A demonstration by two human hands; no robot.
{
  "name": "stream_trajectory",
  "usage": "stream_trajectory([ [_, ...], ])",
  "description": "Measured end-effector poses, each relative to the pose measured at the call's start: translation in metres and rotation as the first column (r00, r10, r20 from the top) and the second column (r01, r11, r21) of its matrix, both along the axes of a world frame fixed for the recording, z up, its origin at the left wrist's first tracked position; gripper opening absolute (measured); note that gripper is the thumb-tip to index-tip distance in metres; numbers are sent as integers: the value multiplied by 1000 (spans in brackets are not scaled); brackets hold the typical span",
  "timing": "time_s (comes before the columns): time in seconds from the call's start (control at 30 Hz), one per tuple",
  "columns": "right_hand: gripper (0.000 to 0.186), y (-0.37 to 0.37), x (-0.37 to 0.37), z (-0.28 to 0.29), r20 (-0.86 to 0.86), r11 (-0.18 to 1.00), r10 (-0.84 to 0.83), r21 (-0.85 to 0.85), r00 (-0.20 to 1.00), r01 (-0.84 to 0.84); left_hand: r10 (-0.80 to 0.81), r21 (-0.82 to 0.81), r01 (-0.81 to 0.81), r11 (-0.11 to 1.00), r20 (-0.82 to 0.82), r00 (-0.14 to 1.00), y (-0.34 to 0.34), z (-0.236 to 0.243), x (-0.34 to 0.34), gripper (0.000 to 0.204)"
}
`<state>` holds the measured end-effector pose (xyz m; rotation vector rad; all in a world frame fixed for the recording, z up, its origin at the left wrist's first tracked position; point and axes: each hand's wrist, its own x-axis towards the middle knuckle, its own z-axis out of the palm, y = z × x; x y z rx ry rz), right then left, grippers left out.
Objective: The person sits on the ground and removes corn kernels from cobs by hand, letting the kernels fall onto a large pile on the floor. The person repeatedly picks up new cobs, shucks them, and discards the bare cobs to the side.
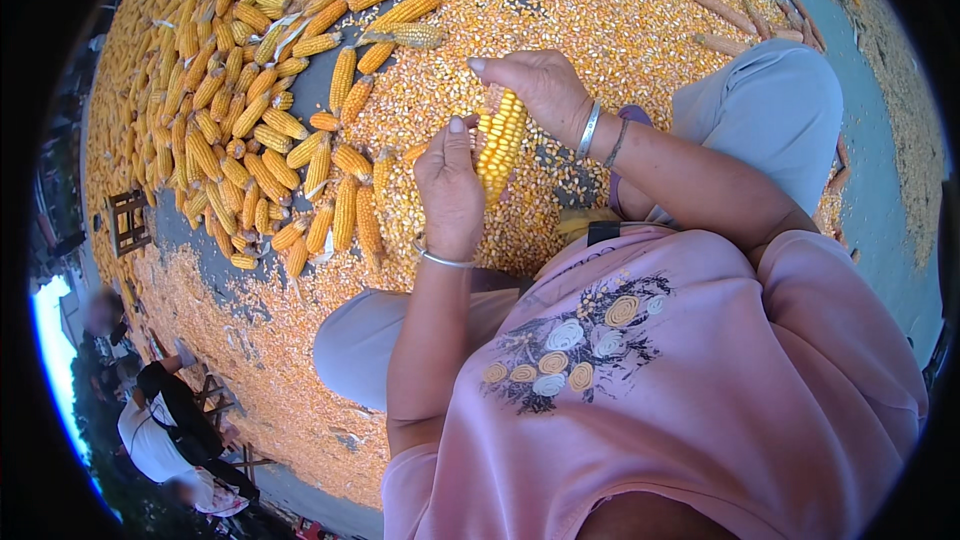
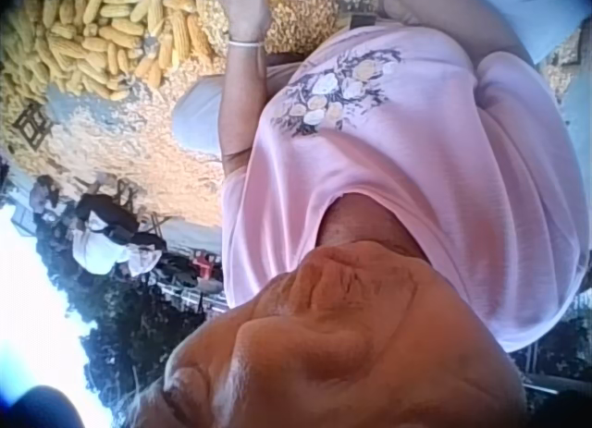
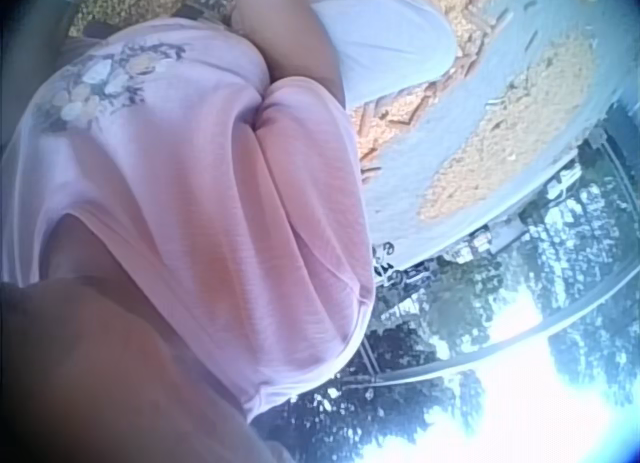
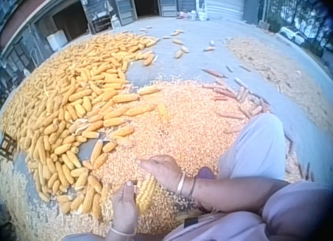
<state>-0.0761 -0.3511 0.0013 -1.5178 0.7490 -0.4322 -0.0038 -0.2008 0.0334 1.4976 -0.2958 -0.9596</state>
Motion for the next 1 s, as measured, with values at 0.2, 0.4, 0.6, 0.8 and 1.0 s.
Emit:
stream_trajectory([
  [0.2, 40, 4, -2, 10, -58, 1000, 3, 28, 998, -1, -87, 0, 87, 996, -143, 986, -4, 11, -5, 42],
  [0.4, 41, 8, -3, 2, 99, 988, 50, -148, 994, -35, 1, -17, -4, 1000, -167, 986, 2, -9, -1, 40],
  [0.6, 38, 5, -1, 5, 87, 996, 90, 4, 992, -91, -30, -38, 25, 999, -152, 988, 0, -7, 1, 50],
  [0.8, 28, 6, -1, 9, 88, 915, 19, 401, 996, -53, -63, -113, 20, 993, -394, 917, -3, 1, 3, 49],
  [1.0, 25, -19, 0, 5, 182, 681, -185, 732, 966, -8, -185, -90, 165, 982, -318, 930, 0, 13, 3, 46],
])
